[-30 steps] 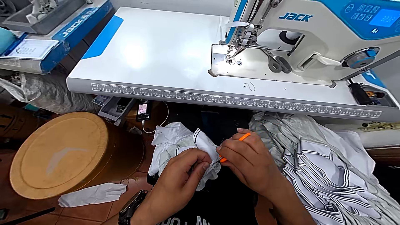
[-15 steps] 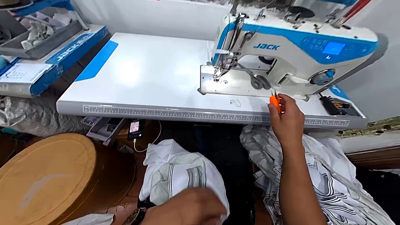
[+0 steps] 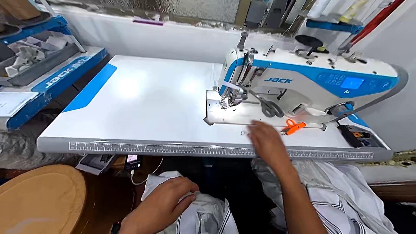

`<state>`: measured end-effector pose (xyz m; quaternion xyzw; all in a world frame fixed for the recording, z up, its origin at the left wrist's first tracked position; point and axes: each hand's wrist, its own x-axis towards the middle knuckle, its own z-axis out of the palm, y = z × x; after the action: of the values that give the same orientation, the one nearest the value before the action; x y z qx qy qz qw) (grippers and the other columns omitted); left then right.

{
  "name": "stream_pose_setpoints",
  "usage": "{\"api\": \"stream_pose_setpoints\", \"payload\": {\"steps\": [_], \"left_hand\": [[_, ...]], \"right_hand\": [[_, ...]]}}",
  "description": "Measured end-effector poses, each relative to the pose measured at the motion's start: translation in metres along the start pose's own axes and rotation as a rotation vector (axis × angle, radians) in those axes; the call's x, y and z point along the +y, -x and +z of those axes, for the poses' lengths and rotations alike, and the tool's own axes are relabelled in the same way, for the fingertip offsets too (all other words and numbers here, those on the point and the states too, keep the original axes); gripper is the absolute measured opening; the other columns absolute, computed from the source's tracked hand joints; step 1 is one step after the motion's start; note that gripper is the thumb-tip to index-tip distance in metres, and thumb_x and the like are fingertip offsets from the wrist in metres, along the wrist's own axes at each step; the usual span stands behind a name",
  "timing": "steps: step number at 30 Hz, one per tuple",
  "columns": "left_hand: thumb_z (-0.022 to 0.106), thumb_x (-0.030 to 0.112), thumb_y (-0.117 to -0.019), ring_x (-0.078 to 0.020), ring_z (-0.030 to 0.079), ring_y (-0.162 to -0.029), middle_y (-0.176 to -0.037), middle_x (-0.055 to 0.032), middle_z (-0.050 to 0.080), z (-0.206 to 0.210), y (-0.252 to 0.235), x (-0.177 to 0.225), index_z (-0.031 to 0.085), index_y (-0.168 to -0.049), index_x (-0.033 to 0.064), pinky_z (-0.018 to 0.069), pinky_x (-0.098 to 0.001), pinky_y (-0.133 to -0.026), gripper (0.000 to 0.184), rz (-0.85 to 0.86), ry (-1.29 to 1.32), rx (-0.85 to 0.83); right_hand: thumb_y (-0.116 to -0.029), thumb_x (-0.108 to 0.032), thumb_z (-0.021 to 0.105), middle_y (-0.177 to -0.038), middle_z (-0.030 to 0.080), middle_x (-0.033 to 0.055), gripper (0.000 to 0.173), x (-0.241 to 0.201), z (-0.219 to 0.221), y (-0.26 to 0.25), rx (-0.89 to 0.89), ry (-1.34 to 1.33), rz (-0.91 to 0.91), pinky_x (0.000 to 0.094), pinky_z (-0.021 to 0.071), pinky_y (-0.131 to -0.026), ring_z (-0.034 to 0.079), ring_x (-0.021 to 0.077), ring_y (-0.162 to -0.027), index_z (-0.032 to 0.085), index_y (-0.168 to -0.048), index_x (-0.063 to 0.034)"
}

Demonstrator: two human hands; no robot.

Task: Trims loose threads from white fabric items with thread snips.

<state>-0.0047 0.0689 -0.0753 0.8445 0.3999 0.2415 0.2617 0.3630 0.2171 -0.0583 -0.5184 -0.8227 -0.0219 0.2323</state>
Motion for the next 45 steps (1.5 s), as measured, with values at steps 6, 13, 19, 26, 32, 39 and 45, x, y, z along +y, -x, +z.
{"api": "stream_pose_setpoints", "payload": {"steps": [6,13,19,26,32,39,45], "left_hand": [[0.057,0.075,-0.0884,-0.0209,0.059,-0.127,-0.133,-0.009,0.065,0.003,0.063,0.005,0.065,-0.132,0.0101,0.0494,-0.0452,-0.107,0.079,-0.102,0.392,-0.37],[0.064,0.068,-0.0887,-0.0258,0.05,-0.141,-0.133,-0.0078,0.067,0.029,0.069,0.042,0.07,-0.116,0.0113,0.0196,-0.0638,-0.124,0.063,0.05,0.292,-0.381],[0.053,0.03,-0.104,-0.0212,0.06,-0.129,-0.121,-0.0057,0.072,0.038,0.034,0.012,0.07,-0.12,0.0105,0.0169,-0.0671,-0.122,0.031,0.075,0.145,-0.374],[0.041,0.016,-0.1041,-0.0105,0.067,-0.098,-0.095,-0.0029,0.071,-0.018,-0.019,0.035,0.067,-0.091,0.0037,0.0536,-0.0368,-0.099,0.032,0.161,0.7,-0.122],[0.056,0.026,-0.105,-0.0049,0.06,-0.075,-0.092,0.0015,0.063,-0.053,-0.03,0.07,0.064,-0.108,0.0105,0.0531,-0.0204,-0.064,0.018,0.08,0.684,0.113],[0.066,0.034,-0.0967,-0.003,0.065,-0.087,-0.092,0.0078,0.071,-0.043,0.005,0.05,0.076,-0.102,0.0206,0.057,-0.0261,-0.079,0.018,0.064,0.254,0.336],[0.045,0.007,-0.1033,-0.0054,0.069,-0.1,-0.111,0.0064,0.073,-0.077,0.027,0.049,0.062,-0.119,0.0136,0.0589,-0.026,-0.088,0.025,-0.023,0.535,1.043]], "right_hand": [[-0.1,-0.048,0.059,-0.128,0.067,0.0035,0.046,-0.07,-0.034,0.029,-0.404,-0.922,-0.195,0.0356,0.0574,-0.097,0.064,0.0141,-0.116,0.068,-0.122,-0.0083],[-0.0877,-0.034,0.081,-0.08,0.068,0.0163,0.037,-0.174,0.0,0.069,-1.223,-0.858,-0.662,0.0541,0.0524,-0.071,0.067,0.0305,-0.077,0.071,-0.097,0.0005],[-0.1046,-0.029,0.054,-0.077,0.064,0.0058,0.028,-0.129,-0.084,0.094,-0.95,-0.954,-0.882,0.0381,0.0529,-0.062,0.065,0.018,-0.07,0.065,-0.089,-0.008],[-0.0803,-0.064,0.077,-0.126,0.069,0.0085,0.102,-0.088,-0.05,0.122,-1.037,-1.197,-0.098,0.0369,0.0586,-0.095,0.068,0.0151,-0.112,0.036,-0.153,-0.0054],[-0.089,-0.024,0.081,-0.095,0.076,-0.0006,0.026,-0.137,-0.034,0.101,-0.593,-1.101,-0.182,0.0296,0.0617,-0.083,0.071,0.0047,-0.089,0.073,-0.105,-0.005],[-0.0859,-0.006,0.068,-0.103,0.074,0.0058,0.019,-0.167,-0.073,0.073,0.265,-0.052,-0.19,0.0389,0.059,-0.054,0.073,0.0216,-0.079,0.076,-0.101,-0.0144],[-0.0941,-0.007,0.064,-0.083,0.074,0.0085,0.031,-0.263,-0.044,0.048,0.152,-0.349,-0.295,0.0391,0.057,-0.049,0.07,0.0229,-0.06,0.072,-0.124,-0.0102]]}}
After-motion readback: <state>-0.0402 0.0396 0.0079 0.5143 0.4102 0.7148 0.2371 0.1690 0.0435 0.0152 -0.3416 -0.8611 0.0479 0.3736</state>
